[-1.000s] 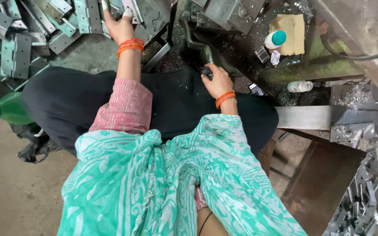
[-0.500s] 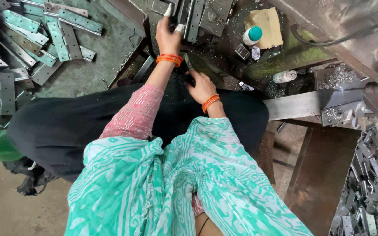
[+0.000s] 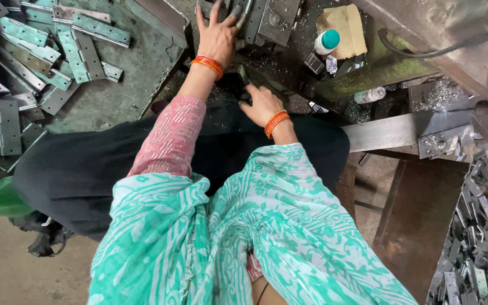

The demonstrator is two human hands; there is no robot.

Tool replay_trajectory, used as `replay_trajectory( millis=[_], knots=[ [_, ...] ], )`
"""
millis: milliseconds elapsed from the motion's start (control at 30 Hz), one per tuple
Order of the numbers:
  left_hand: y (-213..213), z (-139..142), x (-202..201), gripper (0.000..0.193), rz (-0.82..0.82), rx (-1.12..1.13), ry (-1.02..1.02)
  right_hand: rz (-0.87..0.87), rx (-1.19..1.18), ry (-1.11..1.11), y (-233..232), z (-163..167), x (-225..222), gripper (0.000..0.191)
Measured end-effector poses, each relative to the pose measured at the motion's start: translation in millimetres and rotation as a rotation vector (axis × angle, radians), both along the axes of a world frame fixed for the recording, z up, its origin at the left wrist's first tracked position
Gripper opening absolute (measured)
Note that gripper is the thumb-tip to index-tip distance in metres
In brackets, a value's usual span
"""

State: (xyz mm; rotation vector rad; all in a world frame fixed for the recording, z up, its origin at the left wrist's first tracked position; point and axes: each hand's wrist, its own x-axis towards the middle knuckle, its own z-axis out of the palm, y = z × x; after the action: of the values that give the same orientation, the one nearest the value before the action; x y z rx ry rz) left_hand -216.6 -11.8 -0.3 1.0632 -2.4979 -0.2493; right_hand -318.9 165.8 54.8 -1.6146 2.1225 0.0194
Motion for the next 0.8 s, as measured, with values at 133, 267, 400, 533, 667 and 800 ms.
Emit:
replay_trajectory(
  millis=[133, 267, 400, 533, 667, 800],
  knots=[
    [-11, 1, 2, 0.042, -0.021, -0.034, -0.083, -0.016, -0.053, 0.023, 8, -17, 0, 0.051],
    [-13, 1, 3, 0.048, -0.027, -0.109, 0.067, -0.068, -0.171, -0.004, 38, -59, 14, 0.058],
    [-10, 1, 1, 0.043, 0.002, -0.170, 0.019, -0.144, -0.270, -0.094, 54, -92, 22, 0.052],
    [-7, 4, -5, 0.039, 0.044, -0.204, 0.025, -0.103, -0.228, -0.099, 48, -87, 15, 0.055],
    [-8, 8, -13, 0.033, 0.099, -0.160, -0.033, -0.015, -0.204, -0.070, 30, -58, -5, 0.050],
    [-12, 14, -23, 0.024, 0.123, -0.072, -0.052, -0.006, -0.174, -0.019, 13, -36, -16, 0.051]
  ],
)
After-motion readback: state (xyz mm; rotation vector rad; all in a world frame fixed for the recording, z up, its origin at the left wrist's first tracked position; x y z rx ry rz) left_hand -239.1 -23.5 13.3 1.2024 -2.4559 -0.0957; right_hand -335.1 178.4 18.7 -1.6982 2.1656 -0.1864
